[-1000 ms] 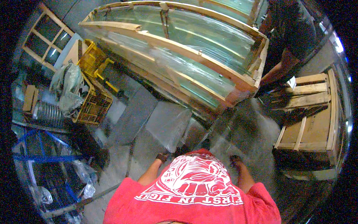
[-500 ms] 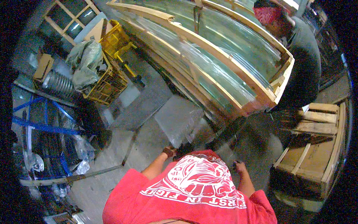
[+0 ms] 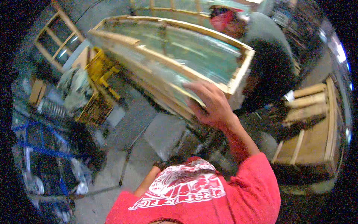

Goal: The person assembles wooden display cases with glass panels in a workshop. They lift and position wooden frames, align glass panels, and secure them with straps while another worker assists nearby.

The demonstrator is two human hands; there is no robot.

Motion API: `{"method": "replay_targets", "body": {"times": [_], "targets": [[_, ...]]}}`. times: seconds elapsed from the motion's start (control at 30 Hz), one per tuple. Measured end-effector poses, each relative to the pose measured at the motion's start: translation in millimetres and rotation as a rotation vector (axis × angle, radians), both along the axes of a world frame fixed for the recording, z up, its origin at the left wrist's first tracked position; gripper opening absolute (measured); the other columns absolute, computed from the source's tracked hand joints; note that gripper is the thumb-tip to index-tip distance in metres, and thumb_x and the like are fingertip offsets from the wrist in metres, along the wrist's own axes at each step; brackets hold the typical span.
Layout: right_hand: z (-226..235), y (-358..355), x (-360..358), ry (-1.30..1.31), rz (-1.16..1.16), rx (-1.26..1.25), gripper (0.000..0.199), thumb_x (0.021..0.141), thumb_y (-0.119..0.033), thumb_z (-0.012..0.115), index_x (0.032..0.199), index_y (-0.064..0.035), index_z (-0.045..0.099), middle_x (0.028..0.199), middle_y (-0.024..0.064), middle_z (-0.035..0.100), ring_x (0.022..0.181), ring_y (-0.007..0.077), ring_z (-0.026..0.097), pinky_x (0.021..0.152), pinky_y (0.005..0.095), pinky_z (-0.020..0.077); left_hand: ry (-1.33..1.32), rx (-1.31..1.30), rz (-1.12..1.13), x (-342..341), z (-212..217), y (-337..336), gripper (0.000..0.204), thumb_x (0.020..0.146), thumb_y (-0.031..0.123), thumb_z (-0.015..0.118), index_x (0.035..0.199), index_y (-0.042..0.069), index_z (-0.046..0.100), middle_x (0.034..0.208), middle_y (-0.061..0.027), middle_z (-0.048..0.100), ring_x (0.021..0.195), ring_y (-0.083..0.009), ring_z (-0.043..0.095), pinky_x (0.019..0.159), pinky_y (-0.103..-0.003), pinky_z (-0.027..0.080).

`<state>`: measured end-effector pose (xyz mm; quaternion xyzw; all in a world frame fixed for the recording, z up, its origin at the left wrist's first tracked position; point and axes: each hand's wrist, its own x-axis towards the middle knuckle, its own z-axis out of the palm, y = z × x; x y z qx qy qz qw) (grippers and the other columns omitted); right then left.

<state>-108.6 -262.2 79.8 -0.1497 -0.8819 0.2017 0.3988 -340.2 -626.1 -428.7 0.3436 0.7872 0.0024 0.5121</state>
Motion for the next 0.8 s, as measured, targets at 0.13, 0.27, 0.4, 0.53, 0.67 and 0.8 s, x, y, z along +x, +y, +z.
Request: {"method": "replay_targets", "body": {"times": [0.13, 0.27, 0.4, 0.53, 0.67, 0.8], "targets": [[20.5, 43.1, -21.6, -0.223, -0.296, 0.135, 0.039, 0.088, -0.030, 0.064, 0.118, -0.0043, 0.059, 0.110, 0.0164, 0.061, 0.105, 0.0367, 0.058, 0.091, 0.0436, 0.0463, -0.165, 0.341, 0.754, 4.8, 32.4, 10.4, 0.039, 0.083, 0.037, 0.065, 0.111, 0.010, 0.066, 0.089, -0.0118, 0.068, 0.082, -0.0217, 0.064, 0.072, -0.036, 0.051], [-6.1, 62.3, -23.9, -0.637, -0.417, -0.038, 0.050, 0.091, -0.044, 0.057, 0.122, -0.0053, 0.057, 0.116, 0.0169, 0.058, 0.108, 0.0362, 0.058, 0.093, 0.0443, 0.0460, 0.216, 0.690, 0.016, -33.9, 114.5, 98.5, 0.026, 0.091, 0.027, 0.061, 0.107, 0.007, 0.065, 0.086, -0.0074, 0.066, 0.080, -0.0185, 0.060, 0.069, -0.035, 0.048], [-17.8, 66.8, -26.2, -0.560, -0.450, -0.051, 0.052, 0.091, -0.045, 0.058, 0.130, -0.0105, 0.052, 0.119, 0.0164, 0.056, 0.112, 0.0362, 0.056, 0.096, 0.0428, 0.0460, -0.230, 0.906, 0.335, -49.6, 243.3, 201.6, 0.035, 0.090, 0.029, 0.063, 0.107, -0.001, 0.061, 0.092, -0.0107, 0.066, 0.081, -0.0189, 0.060, 0.076, -0.035, 0.049], [-12.3, 82.9, -9.0, -0.847, -0.669, 0.012, 0.079, 0.085, -0.073, 0.045, 0.131, -0.0087, 0.054, 0.129, 0.0192, 0.057, 0.121, 0.0314, 0.055, 0.103, 0.0454, 0.0400, -0.343, 1.146, -0.011, -56.6, 369.7, 280.9, 0.047, 0.088, 0.026, 0.067, 0.125, -0.001, 0.055, 0.102, -0.0121, 0.066, 0.090, -0.0172, 0.061, 0.082, -0.032, 0.050], [-26.7, 88.0, -5.4, -0.837, -0.686, -0.056, 0.076, 0.088, -0.074, 0.033, 0.118, -0.0114, 0.063, 0.116, 0.0136, 0.066, 0.105, 0.0281, 0.064, 0.099, 0.0514, 0.0388, -0.335, 1.350, -0.284, -40.8, 437.2, 334.4, 0.045, 0.092, 0.026, 0.065, 0.126, -0.002, 0.055, 0.111, -0.0159, 0.066, 0.101, -0.0250, 0.063, 0.090, -0.036, 0.050], [-26.2, 83.4, -12.1, -0.873, -0.843, -0.119, 0.071, 0.094, -0.067, 0.027, 0.116, -0.0126, 0.067, 0.119, 0.0128, 0.065, 0.115, 0.0274, 0.059, 0.106, 0.0446, 0.0329, -0.069, 1.659, -0.478, -22.1, 469.2, 381.7, 0.043, 0.092, 0.028, 0.064, 0.123, -0.001, 0.058, 0.111, -0.0195, 0.067, 0.101, -0.0295, 0.065, 0.089, -0.039, 0.051]]}}
